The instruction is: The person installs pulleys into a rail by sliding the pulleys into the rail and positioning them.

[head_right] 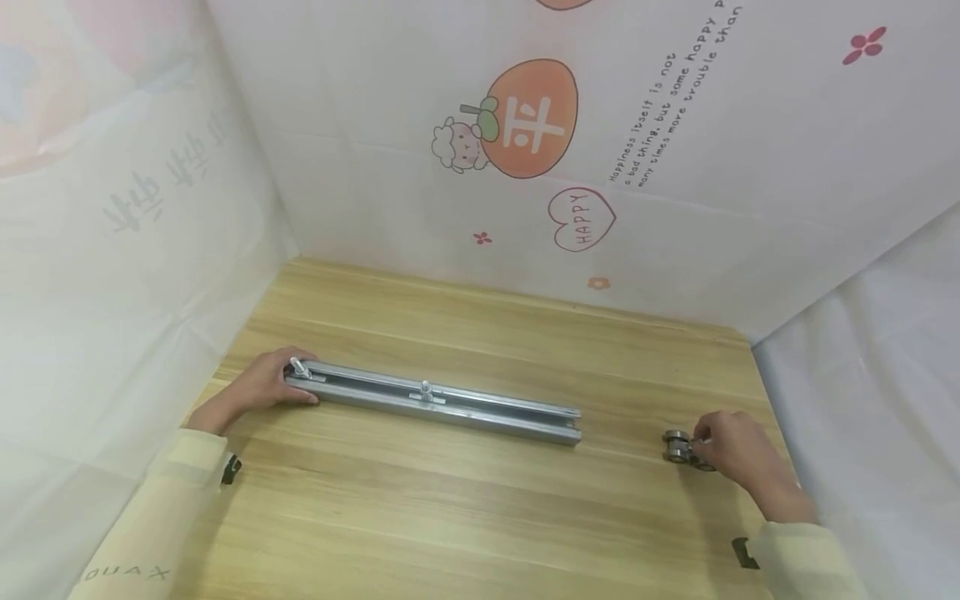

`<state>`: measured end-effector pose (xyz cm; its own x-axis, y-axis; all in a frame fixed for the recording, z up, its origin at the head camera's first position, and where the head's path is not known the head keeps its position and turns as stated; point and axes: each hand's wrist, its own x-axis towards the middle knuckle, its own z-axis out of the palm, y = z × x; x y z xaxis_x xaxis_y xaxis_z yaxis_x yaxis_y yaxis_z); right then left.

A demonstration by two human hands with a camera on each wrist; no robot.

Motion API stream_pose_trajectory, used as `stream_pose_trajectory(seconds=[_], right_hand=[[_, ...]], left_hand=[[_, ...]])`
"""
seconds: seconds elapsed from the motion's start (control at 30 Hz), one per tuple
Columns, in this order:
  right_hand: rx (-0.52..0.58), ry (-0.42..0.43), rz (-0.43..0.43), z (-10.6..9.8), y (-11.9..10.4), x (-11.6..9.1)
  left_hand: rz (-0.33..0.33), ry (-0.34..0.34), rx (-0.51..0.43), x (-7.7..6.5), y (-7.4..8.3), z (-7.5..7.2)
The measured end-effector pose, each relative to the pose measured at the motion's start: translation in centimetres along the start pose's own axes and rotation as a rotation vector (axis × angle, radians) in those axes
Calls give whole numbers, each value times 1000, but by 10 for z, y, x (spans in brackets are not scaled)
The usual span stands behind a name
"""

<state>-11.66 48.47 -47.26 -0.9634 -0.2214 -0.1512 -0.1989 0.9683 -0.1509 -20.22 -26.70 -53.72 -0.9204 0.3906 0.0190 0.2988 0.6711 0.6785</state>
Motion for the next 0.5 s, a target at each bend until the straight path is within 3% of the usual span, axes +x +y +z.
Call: stream_pose_trajectory(seconds=[0.23,0.5], right_hand=[[46,-50,10,-4,-23,1],[39,11,-65,-4,-47,7]], left_hand=[[3,2,4,-1,1,-1],[-6,0,-2,-1,0,0]])
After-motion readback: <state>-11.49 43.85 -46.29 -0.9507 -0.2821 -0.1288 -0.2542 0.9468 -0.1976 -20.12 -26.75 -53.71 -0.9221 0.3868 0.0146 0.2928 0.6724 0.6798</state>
